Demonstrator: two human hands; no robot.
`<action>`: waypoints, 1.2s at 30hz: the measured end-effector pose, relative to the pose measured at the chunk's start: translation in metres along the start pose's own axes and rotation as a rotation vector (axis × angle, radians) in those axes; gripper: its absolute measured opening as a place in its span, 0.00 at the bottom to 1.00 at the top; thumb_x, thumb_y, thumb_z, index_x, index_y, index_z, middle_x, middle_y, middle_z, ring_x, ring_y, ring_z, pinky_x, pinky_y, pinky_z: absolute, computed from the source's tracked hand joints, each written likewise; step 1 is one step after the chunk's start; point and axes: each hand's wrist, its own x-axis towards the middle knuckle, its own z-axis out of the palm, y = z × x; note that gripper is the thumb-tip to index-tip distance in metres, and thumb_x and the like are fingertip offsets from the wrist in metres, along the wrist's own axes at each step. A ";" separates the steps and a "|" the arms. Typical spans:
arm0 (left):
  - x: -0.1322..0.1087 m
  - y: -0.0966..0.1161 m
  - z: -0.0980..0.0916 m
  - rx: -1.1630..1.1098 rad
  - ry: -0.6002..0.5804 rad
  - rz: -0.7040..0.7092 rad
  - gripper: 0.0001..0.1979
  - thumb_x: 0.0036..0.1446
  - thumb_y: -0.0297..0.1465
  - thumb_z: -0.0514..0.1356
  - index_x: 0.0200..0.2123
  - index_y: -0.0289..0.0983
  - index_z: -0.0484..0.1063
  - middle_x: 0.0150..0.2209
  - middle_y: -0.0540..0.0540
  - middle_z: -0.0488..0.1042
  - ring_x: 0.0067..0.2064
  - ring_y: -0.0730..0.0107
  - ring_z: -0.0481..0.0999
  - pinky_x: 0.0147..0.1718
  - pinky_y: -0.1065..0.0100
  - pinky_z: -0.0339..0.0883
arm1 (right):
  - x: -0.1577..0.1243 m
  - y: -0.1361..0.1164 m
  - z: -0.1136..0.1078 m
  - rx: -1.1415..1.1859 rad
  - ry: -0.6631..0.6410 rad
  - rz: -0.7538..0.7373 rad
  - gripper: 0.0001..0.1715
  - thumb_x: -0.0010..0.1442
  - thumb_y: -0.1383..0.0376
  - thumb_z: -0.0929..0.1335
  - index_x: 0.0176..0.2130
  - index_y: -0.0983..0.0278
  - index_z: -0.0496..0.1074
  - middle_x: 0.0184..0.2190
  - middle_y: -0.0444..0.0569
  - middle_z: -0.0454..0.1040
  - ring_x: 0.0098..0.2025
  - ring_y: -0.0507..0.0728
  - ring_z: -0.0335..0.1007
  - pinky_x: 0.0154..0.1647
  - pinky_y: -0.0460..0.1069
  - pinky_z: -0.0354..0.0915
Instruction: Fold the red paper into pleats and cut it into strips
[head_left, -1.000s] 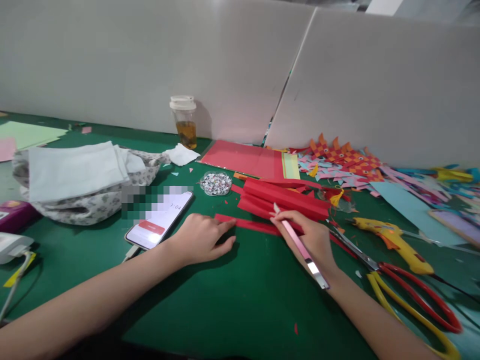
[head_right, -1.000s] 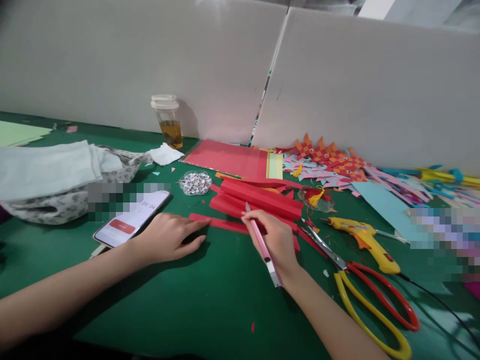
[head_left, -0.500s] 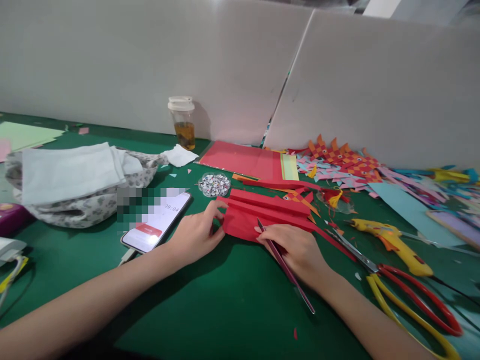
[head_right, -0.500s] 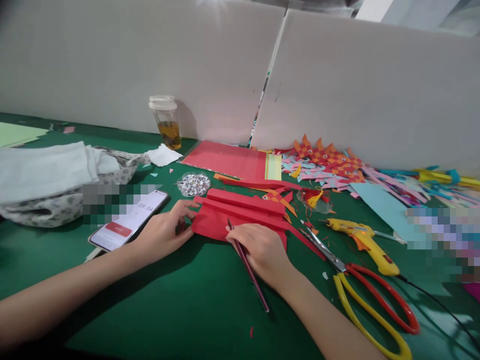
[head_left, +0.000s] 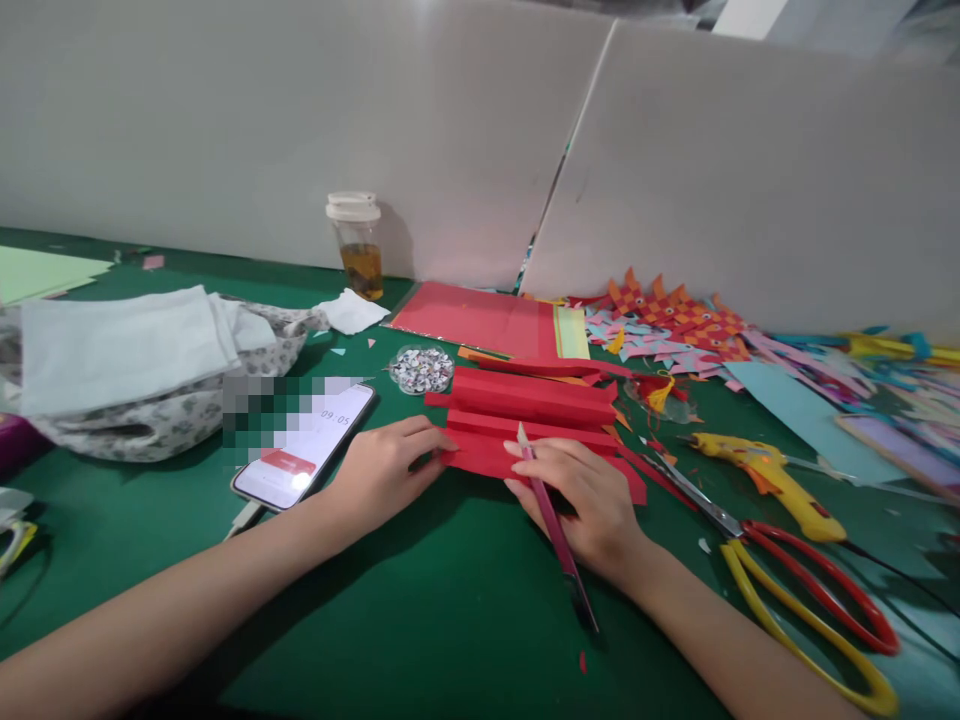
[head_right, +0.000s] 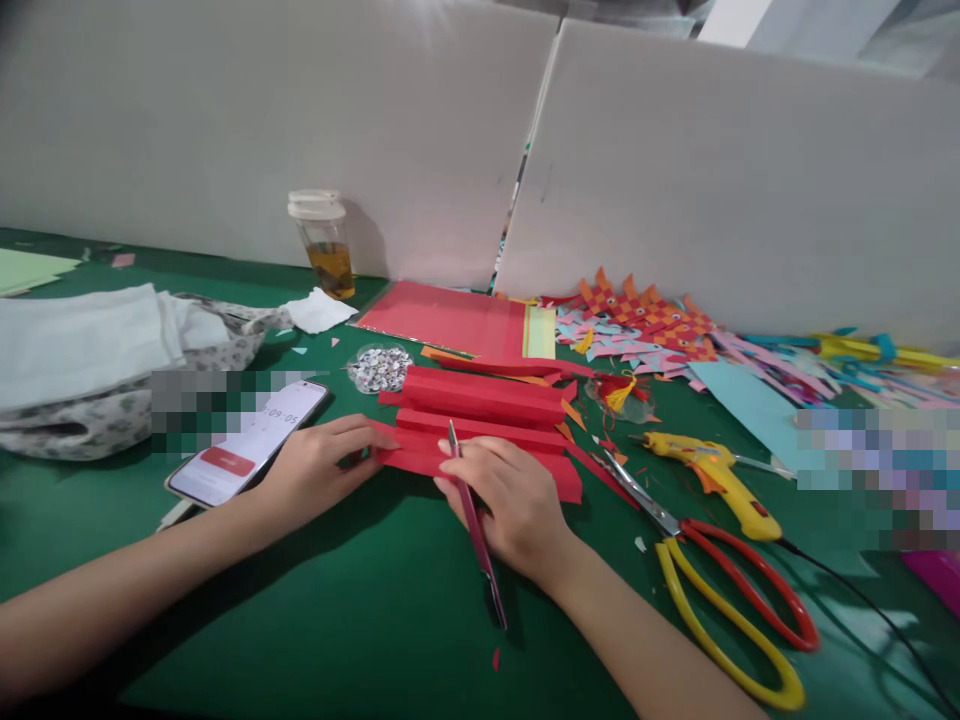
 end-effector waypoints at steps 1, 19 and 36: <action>0.000 0.001 -0.001 -0.020 -0.014 -0.035 0.07 0.56 0.29 0.54 0.36 0.40 0.72 0.36 0.49 0.75 0.34 0.71 0.74 0.29 0.72 0.64 | 0.000 -0.002 -0.001 -0.008 0.012 -0.052 0.16 0.52 0.72 0.69 0.42 0.62 0.66 0.38 0.51 0.76 0.41 0.56 0.72 0.43 0.52 0.70; 0.010 0.018 -0.008 -1.187 0.026 -0.534 0.14 0.54 0.37 0.60 0.41 0.36 0.68 0.43 0.41 0.75 0.42 0.63 0.76 0.33 0.69 0.69 | -0.005 -0.010 0.003 0.389 -0.078 0.480 0.01 0.63 0.66 0.60 0.36 0.60 0.58 0.40 0.51 0.77 0.35 0.54 0.76 0.34 0.49 0.70; -0.003 0.038 0.006 -1.102 -0.302 -0.519 0.15 0.46 0.31 0.64 0.41 0.39 0.73 0.43 0.44 0.76 0.45 0.60 0.75 0.45 0.59 0.69 | 0.006 -0.017 0.008 0.459 0.067 0.671 0.19 0.53 0.64 0.69 0.26 0.59 0.51 0.27 0.44 0.72 0.30 0.54 0.71 0.33 0.49 0.68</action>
